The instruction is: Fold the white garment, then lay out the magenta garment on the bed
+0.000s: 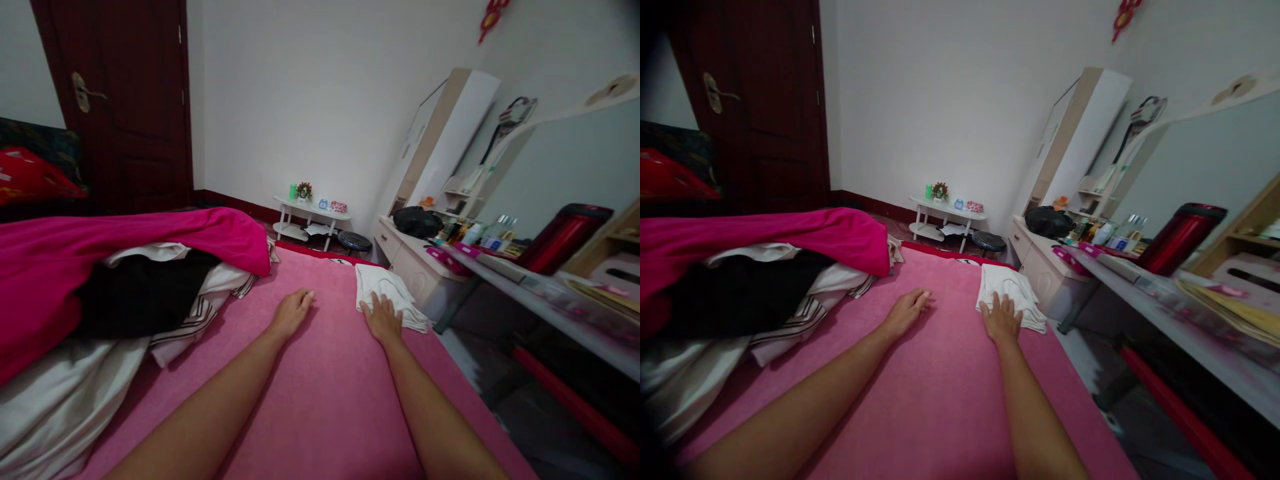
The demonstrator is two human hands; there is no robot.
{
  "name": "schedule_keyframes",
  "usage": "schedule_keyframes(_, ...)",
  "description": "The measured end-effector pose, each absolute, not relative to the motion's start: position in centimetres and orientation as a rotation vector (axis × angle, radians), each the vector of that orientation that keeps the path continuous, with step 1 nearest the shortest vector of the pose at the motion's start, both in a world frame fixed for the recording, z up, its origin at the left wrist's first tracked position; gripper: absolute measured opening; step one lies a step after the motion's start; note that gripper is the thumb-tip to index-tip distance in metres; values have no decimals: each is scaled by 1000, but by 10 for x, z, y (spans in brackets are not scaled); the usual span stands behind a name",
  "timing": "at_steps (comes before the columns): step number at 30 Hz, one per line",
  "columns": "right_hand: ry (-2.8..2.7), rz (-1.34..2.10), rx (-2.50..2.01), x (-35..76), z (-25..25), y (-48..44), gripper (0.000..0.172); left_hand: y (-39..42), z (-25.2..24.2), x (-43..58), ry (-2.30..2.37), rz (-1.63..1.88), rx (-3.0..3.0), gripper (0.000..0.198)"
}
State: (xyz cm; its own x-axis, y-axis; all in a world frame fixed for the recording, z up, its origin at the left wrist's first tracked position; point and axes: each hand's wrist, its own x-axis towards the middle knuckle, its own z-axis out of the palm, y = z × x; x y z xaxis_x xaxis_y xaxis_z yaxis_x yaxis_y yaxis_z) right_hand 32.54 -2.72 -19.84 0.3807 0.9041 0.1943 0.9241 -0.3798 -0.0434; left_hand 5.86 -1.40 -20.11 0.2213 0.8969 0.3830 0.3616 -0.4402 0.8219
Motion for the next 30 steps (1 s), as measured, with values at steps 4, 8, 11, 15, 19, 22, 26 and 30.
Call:
schedule_keyframes(4,-1590,-91,-2565,308,-198,-53,73,-26,-197,58,1207,983,2287,27)
schedule_keyframes(8,-1599,-28,-2568,294,-198,-80,71,-56,-195,58,1261,722,2556,45)
schedule_keyframes(11,-1627,11,-2554,284,-198,-98,71,-82,-196,56,1306,535,2619,60)
schedule_keyframes(15,-1660,34,-2537,274,-198,-120,69,-117,-194,47,1293,384,2649,69)
schedule_keyframes(19,-1738,22,-2449,273,-197,-134,67,-154,-189,33,1202,346,2696,70)
schedule_keyframes(22,-1743,15,-2368,280,-195,-135,59,-183,-185,14,1088,341,2745,67)
schedule_keyframes(26,-1725,-9,-2256,291,-197,-130,48,-211,-174,-24,867,307,2762,68)
schedule_keyframes(30,-1715,-66,-2165,299,-203,-123,42,-200,-137,-69,749,413,2537,54)
